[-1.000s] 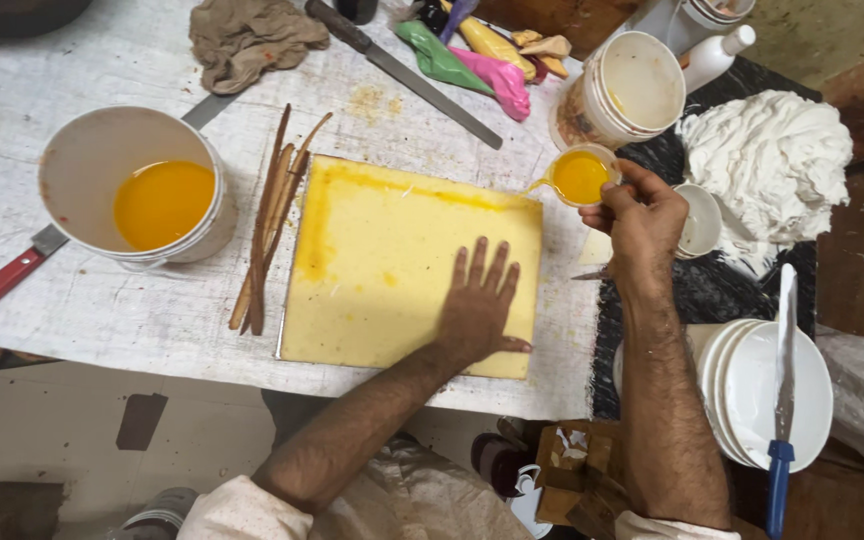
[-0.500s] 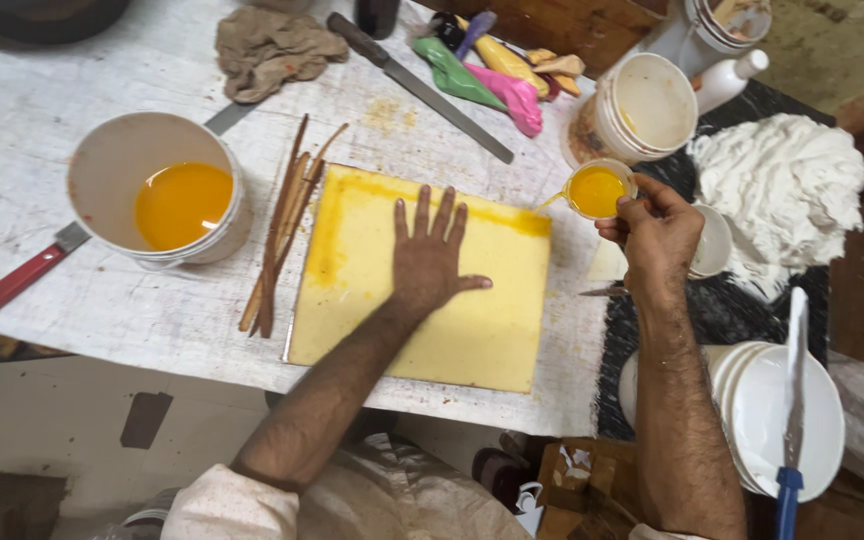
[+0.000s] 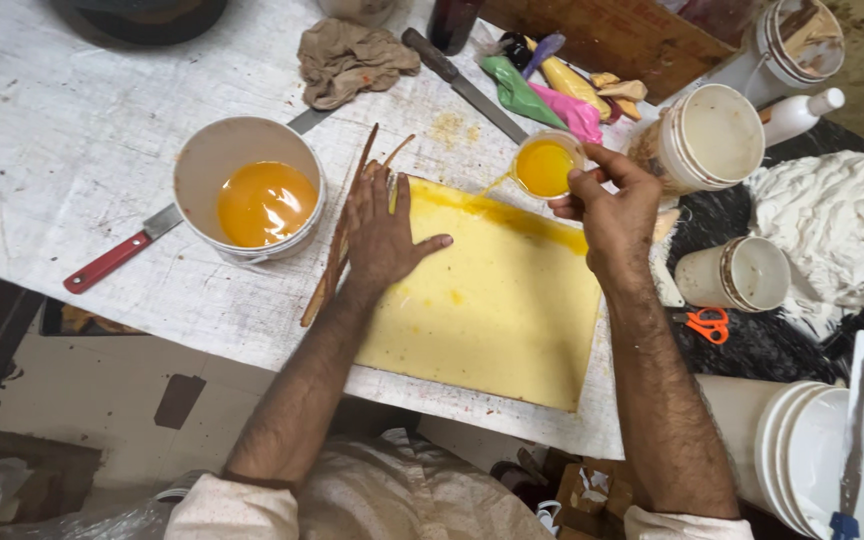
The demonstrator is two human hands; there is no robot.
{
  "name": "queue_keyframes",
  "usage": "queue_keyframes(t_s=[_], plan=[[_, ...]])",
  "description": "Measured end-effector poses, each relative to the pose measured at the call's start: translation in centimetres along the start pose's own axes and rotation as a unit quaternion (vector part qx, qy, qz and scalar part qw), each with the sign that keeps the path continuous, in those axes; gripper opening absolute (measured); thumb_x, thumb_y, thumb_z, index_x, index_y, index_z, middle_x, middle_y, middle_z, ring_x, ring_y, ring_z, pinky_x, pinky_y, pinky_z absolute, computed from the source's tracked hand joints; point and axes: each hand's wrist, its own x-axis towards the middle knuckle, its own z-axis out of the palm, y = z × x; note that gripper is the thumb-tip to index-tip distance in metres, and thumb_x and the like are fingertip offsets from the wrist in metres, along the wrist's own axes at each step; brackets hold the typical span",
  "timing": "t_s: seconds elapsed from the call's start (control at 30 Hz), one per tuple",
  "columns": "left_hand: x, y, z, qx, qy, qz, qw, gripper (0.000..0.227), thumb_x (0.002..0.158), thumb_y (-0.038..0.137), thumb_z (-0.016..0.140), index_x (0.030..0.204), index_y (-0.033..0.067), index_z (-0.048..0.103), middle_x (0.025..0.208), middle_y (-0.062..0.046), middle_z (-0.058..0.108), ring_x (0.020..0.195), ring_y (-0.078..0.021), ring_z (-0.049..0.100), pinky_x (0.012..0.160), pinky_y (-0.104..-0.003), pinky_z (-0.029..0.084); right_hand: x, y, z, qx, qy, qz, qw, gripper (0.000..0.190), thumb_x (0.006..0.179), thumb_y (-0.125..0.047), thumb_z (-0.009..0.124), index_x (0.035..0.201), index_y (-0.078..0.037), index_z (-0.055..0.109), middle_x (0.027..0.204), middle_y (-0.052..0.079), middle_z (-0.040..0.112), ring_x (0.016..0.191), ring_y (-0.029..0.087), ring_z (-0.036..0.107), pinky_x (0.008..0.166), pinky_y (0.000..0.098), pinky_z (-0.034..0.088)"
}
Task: The person cuts a yellow rectangular sheet with a long knife, then pours a yellow liquid from a bucket into a small cup and spreads it evenly over the sheet's surface using their hand. The person repeats the pouring and spreading process multiple times to fully coat the sheet.
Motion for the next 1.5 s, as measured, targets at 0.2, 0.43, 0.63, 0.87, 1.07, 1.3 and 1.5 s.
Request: queue_keyframes(t_s=[0.2, 0.43, 0.63, 0.87, 1.07, 1.3, 1.5], plan=[[2.1, -2.6, 0.7, -0.217, -0.054, 0.06, 0.973, 0.13, 0.08, 0.075, 0.065, 0.161, -0.0018, -0.001, 0.171, -0.024, -0.002, 0.158, -0.0355, -0.001, 0.127, -0.045, 0.009, 0.2, -1.6, 4.1, 0.007, -0.032, 0.001, 0.999, 0.039, 0.094, 0.004, 0.066, 0.133, 0.01, 0.063, 0.083, 0.005, 0.061, 0.063, 0.017, 0.072, 0.055, 0.0267, 0.063], [2.8, -1.4, -0.1, -0.087, -0.026, 0.07, 0.993, 0.131, 0.082, 0.083, 0.059, 0.159, -0.0084, 0.006, 0.169, -0.027, 0.002, 0.158, -0.0394, -0.001, 0.127, -0.051, 0.002, 0.0, -1.7, 2.6, 0.012, -0.009, -0.007, 1.0, 0.039, 0.095, 0.004, 0.065, 0.133, 0.009, 0.063, 0.086, 0.004, 0.06, 0.063, 0.017, 0.071, 0.056, 0.0263, 0.063], [2.1, 4.6, 0.1, 0.102, 0.01, 0.124, 0.987, 0.136, 0.074, 0.096, 0.047, 0.158, -0.0074, 0.021, 0.168, -0.028, 0.009, 0.156, -0.0426, 0.0, 0.124, -0.059, -0.003, -0.5, 0.1, -3.0, -0.083, 0.069, -0.015, 0.994, 0.039, 0.094, 0.004, 0.065, 0.133, 0.007, 0.064, 0.087, 0.004, 0.06, 0.064, 0.016, 0.074, 0.057, 0.0267, 0.065], [-3.2, 14.5, 3.7, 0.148, -0.036, 0.25, 0.956, 0.136, 0.07, 0.098, 0.047, 0.159, -0.0018, 0.023, 0.168, -0.026, 0.012, 0.155, -0.0439, 0.004, 0.124, -0.056, 0.001, -1.2, 2.3, -10.2, -0.124, 0.135, -0.018, 0.983, 0.032, 0.097, 0.003, 0.066, 0.129, 0.007, 0.066, 0.083, 0.006, 0.063, 0.064, 0.016, 0.072, 0.057, 0.0275, 0.064], [-10.2, 17.0, 6.0, 0.107, -0.111, 0.395, 0.905, 0.126, 0.074, 0.097, 0.046, 0.161, 0.0069, 0.03, 0.171, -0.02, 0.013, 0.159, -0.0388, 0.007, 0.127, -0.055, 0.006, -3.2, 2.3, -13.2, -0.219, 0.174, 0.006, 0.96, 0.036, 0.093, 0.005, 0.064, 0.129, 0.006, 0.066, 0.085, 0.005, 0.064, 0.065, 0.016, 0.074, 0.056, 0.0281, 0.065], [-5.8, 9.6, 3.5, 0.12, -0.032, 0.227, 0.966, 0.126, 0.067, 0.095, 0.05, 0.161, 0.0139, 0.027, 0.171, -0.01, 0.012, 0.157, -0.036, 0.003, 0.123, -0.062, 0.001, -4.6, 2.4, -10.9, -0.191, 0.119, -0.02, 0.974, 0.033, 0.096, 0.003, 0.065, 0.129, 0.008, 0.066, 0.085, 0.006, 0.064, 0.068, 0.017, 0.073, 0.062, 0.027, 0.065], [-1.3, 2.2, -0.3, 0.065, -0.02, 0.047, 0.997, 0.128, 0.074, 0.092, 0.054, 0.163, 0.0091, 0.016, 0.168, -0.028, -0.001, 0.156, -0.0451, -0.003, 0.123, -0.06, 0.0, -4.0, 1.5, -4.6, -0.153, 0.06, -0.057, 0.985, 0.032, 0.096, 0.003, 0.066, 0.128, 0.008, 0.067, 0.085, 0.006, 0.063, 0.068, 0.017, 0.073, 0.06, 0.027, 0.063]])
